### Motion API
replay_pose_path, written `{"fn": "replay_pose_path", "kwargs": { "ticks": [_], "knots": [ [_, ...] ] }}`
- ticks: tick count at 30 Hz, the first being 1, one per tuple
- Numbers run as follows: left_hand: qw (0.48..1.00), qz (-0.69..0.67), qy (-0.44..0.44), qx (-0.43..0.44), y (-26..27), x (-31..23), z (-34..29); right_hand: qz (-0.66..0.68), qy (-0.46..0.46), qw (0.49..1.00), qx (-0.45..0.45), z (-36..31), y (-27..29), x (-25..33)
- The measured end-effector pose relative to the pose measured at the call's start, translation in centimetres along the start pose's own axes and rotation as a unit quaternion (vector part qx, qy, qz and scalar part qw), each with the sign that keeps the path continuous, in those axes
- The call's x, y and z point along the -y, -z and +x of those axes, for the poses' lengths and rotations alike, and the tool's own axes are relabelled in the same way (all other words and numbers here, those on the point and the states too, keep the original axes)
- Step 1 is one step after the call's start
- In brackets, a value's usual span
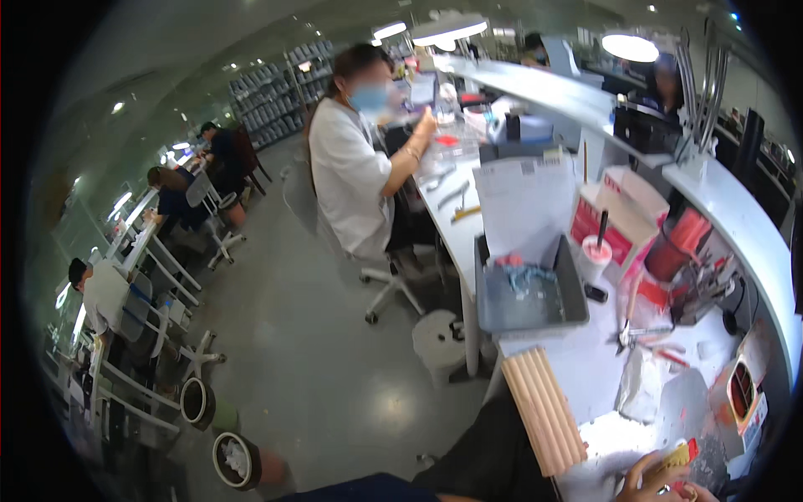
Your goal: The recorder is manufacturing and refining a dental prosthetic model using manual and electric tools.
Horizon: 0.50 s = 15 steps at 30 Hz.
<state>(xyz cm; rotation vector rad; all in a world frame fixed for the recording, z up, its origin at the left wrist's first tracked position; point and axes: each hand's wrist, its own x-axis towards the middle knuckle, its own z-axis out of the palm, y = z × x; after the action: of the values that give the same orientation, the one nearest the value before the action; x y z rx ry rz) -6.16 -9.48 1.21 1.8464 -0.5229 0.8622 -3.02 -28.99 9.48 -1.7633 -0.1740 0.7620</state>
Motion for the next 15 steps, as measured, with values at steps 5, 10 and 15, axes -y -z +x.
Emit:
{"fn": "replay_pose_path", "kwargs": {
  "ticks": [5, 10, 15],
  "knots": [
    [1.0, -0.004, -0.003, -0.02, 0.2, 0.8, 0.5, -0.015, 0.001, 1.0, -0.014, 0.4, -0.2, -0.1],
    [0.999, 0.024, 0.003, -0.034, 1.1, 0.6, 1.8, -0.02, 0.0, 0.999, -0.035, 0.5, 0.3, -0.6],
    [0.999, -0.005, 0.018, -0.048, 0.8, 0.4, 1.8, 0.016, -0.024, 0.999, -0.037, 0.3, 0.3, -0.5]
  ]
}}
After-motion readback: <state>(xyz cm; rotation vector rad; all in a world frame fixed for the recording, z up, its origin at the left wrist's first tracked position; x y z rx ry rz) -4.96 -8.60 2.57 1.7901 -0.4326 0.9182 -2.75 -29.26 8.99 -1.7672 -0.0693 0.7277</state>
